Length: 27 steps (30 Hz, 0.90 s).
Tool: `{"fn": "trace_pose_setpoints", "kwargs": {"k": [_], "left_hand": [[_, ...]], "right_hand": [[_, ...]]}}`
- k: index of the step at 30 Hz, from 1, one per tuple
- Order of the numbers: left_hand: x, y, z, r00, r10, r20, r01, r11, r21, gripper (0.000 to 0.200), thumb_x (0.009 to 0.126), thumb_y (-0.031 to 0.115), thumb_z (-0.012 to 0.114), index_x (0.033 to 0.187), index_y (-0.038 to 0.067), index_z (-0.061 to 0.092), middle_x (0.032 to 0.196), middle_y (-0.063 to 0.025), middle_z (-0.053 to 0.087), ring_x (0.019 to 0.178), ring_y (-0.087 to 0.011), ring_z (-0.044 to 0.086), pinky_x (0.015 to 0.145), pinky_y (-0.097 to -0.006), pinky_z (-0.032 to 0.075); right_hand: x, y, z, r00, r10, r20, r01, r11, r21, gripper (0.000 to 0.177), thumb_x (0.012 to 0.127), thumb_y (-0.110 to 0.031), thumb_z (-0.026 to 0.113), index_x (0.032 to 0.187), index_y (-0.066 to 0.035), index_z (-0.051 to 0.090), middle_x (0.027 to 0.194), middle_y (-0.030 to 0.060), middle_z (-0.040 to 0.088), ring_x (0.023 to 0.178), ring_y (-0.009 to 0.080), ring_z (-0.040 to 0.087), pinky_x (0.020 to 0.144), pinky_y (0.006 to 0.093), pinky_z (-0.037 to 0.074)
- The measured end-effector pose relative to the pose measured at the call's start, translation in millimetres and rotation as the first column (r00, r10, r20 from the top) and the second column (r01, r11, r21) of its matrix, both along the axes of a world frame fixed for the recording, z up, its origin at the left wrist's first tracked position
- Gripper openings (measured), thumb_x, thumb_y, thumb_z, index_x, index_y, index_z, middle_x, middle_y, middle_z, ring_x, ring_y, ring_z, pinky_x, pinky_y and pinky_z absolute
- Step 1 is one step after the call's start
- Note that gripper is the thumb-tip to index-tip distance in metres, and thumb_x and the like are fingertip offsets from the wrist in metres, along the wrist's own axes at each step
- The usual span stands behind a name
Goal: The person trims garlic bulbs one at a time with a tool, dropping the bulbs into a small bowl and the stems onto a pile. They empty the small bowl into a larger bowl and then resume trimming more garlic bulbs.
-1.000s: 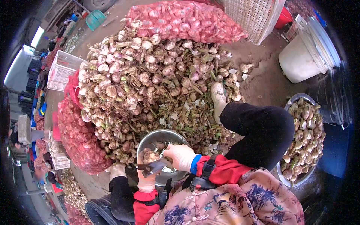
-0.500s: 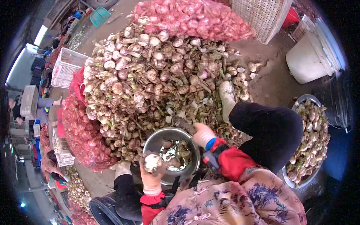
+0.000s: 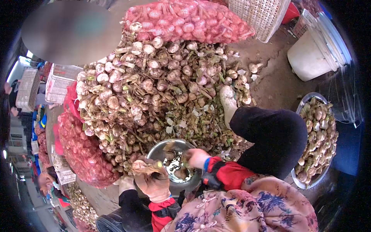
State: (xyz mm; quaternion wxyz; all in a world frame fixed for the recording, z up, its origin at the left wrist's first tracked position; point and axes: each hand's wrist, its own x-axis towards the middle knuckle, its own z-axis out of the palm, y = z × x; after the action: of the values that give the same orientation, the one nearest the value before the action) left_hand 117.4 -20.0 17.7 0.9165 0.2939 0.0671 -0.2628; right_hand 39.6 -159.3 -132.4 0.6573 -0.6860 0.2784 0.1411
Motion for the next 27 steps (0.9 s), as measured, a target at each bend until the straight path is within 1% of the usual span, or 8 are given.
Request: {"fn": "trace_pose_setpoints", "kwargs": {"k": [3,5,8,10,12,15,18,27], "left_hand": [[9,0,-5,0.987,-0.132,-0.094,0.141,0.986,0.087,0.033,0.084,0.015,0.063,0.113,0.005,0.051,0.104,-0.0089,0.059,0.098,-0.0213,0.059,0.078,-0.0417,0.054],[10,31,-62,0.937,-0.332,-0.111,0.338,0.775,0.534,0.048,0.080,0.018,0.069,0.118,-0.001,0.047,0.105,-0.0127,0.059,0.092,-0.0234,0.061,0.077,-0.0371,0.053],[27,34,-91,0.672,-0.738,-0.064,0.037,-0.052,0.998,0.071,0.069,0.034,0.076,0.124,-0.001,0.049,0.111,-0.0161,0.060,0.101,-0.0262,0.059,0.087,-0.0345,0.046],[57,16,-104,0.670,-0.742,-0.018,-0.169,-0.176,0.970,0.066,0.071,0.035,0.074,0.124,0.002,0.052,0.117,-0.0188,0.059,0.107,-0.0292,0.058,0.089,-0.0362,0.045],[101,-3,-141,0.856,-0.514,0.061,-0.002,0.115,0.993,0.057,0.073,0.033,0.070,0.121,0.004,0.056,0.115,-0.0214,0.059,0.107,-0.0374,0.056,0.090,-0.0394,0.045],[159,-54,-151,0.664,-0.745,-0.064,-0.367,-0.400,0.840,0.056,0.072,0.017,0.062,0.126,0.006,0.050,0.111,-0.0238,0.059,0.099,-0.0407,0.057,0.085,-0.0443,0.046],[201,-64,-215,0.433,-0.827,-0.359,-0.588,-0.561,0.582,0.047,0.075,0.017,0.063,0.120,0.014,0.054,0.105,-0.0201,0.059,0.093,-0.0309,0.062,0.076,-0.0386,0.051],[179,-59,-160,0.419,-0.848,-0.325,-0.524,-0.518,0.677,0.048,0.068,0.018,0.068,0.112,0.008,0.052,0.109,-0.0190,0.057,0.094,-0.0332,0.061,0.078,-0.0409,0.051]], "right_hand": [[6,-30,-24,0.954,-0.229,-0.193,0.238,0.971,0.026,0.037,0.066,-0.007,0.065,0.102,-0.002,0.063,0.094,0.0104,0.067,0.086,0.0192,0.063,0.080,0.0292,0.049],[14,-41,-4,0.893,-0.403,-0.199,0.430,0.896,0.115,0.037,0.065,-0.006,0.066,0.101,-0.002,0.063,0.092,0.0089,0.067,0.084,0.0180,0.063,0.078,0.0282,0.049],[25,-44,1,0.767,-0.626,-0.141,0.640,0.731,0.236,0.034,0.063,-0.005,0.069,0.096,-0.001,0.063,0.088,0.0066,0.067,0.081,0.0167,0.061,0.076,0.0272,0.048],[29,-36,7,0.797,-0.585,-0.152,0.600,0.734,0.320,0.030,0.063,-0.004,0.069,0.093,0.000,0.063,0.086,0.0056,0.066,0.080,0.0163,0.060,0.074,0.0271,0.048],[37,-36,38,0.865,-0.464,-0.192,0.502,0.819,0.277,0.026,0.066,-0.005,0.067,0.092,-0.001,0.063,0.082,0.0049,0.064,0.076,0.0135,0.058,0.074,0.0253,0.047],[44,-30,37,0.875,-0.439,-0.206,0.484,0.822,0.301,0.025,0.068,-0.007,0.067,0.092,-0.002,0.063,0.080,0.0042,0.062,0.072,0.0128,0.056,0.071,0.0257,0.047],[49,-31,35,0.873,-0.436,-0.219,0.485,0.826,0.286,0.027,0.069,-0.008,0.067,0.095,-0.002,0.063,0.082,0.0037,0.064,0.072,0.0134,0.057,0.070,0.0260,0.047],[55,-39,53,0.863,-0.472,-0.182,0.505,0.787,0.354,0.026,0.070,-0.007,0.071,0.094,-0.002,0.062,0.085,0.0037,0.063,0.079,0.0125,0.058,0.075,0.0260,0.047]]}}
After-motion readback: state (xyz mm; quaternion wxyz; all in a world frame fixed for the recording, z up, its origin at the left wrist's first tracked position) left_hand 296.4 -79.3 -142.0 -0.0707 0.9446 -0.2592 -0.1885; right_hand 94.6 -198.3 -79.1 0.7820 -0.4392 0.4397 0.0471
